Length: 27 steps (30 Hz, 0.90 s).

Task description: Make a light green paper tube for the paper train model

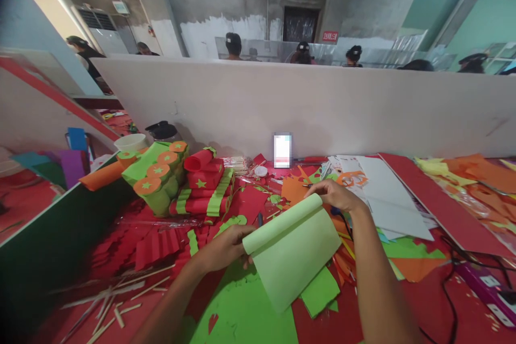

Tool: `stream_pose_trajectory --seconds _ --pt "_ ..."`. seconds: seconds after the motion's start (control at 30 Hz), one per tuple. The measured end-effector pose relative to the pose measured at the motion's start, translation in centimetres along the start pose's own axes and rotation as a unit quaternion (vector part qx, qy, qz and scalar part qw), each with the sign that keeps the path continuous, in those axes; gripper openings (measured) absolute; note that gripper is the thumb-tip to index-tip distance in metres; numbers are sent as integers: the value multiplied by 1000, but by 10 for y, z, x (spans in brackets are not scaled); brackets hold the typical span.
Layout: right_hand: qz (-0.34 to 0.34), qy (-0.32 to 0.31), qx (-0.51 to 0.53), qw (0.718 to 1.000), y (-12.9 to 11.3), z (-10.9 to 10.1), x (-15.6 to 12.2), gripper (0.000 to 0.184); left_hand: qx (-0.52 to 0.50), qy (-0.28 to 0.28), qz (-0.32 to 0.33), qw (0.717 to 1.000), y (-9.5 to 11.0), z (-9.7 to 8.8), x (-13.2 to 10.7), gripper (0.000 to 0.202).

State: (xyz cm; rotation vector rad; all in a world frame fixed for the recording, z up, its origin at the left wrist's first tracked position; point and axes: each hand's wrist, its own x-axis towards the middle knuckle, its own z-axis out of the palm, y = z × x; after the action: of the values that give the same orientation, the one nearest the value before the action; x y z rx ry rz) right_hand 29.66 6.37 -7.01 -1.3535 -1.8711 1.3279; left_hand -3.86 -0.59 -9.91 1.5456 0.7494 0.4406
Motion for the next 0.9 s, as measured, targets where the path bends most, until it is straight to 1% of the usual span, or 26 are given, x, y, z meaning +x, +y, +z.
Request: stream_pose_trajectory --seconds 0.13,0.3,0.43,0.57,0.67,0.77,0.83,0.9 --pt "-16 -9 9 1000 -4 0 -2 33 36 -20 -14 999 -1 1 -2 20" --pt "-28 2 26 999 -9 1 -3 36 90 -19 -14 996 -4 3 -3 23" --pt "-30 28 54 998 -11 6 1 37 107 0 -11 994 -4 3 -4 30" --pt "-27 67 96 993 -10 9 4 38 75 12 -10 997 -8 2 -3 28" --pt "-32 128 101 986 -8 7 6 38 28 47 -4 998 -14 -1 1 20" --pt "-42 195 80 977 -8 -1 5 36 -13 112 17 994 -19 -6 5 10" --pt "-43 204 69 976 -10 -7 0 34 -34 165 26 985 -20 -9 7 9" --pt "-36 197 36 979 -13 -13 -7 33 -45 205 26 977 -20 -11 8 8"
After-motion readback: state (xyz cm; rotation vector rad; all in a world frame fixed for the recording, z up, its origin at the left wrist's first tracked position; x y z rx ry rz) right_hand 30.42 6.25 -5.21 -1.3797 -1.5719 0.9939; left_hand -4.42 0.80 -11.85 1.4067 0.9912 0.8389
